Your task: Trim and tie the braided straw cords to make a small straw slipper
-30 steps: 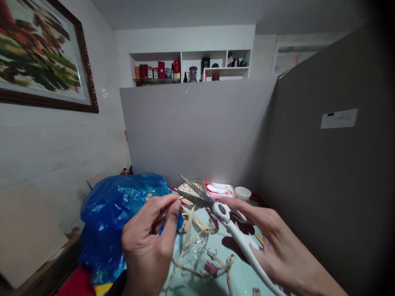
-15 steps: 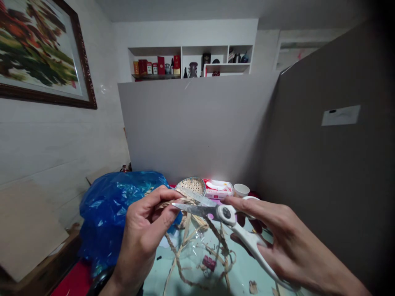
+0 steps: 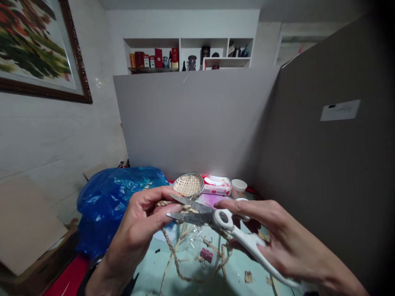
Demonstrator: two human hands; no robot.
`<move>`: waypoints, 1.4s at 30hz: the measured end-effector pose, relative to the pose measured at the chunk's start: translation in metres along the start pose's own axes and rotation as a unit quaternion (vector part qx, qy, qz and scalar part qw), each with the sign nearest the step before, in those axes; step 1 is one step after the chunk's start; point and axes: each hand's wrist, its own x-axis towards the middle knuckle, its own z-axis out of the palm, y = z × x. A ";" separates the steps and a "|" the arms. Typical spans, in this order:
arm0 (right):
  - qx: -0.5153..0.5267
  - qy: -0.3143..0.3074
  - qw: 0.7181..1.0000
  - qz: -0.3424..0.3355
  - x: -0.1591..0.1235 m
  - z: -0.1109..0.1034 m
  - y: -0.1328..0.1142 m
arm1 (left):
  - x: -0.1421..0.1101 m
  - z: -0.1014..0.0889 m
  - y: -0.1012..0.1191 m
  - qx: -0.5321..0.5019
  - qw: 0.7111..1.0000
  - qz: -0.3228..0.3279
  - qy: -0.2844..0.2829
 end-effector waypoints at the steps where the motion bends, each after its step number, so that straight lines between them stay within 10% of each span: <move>1: 0.006 -0.001 1.000 -0.003 0.000 -0.001 0.000 | 0.000 -0.001 0.000 -0.004 1.000 -0.004 -0.003; 42: 0.038 0.012 0.999 0.004 0.008 0.010 0.022 | 0.004 -0.006 -0.009 0.005 1.000 -0.004 -0.025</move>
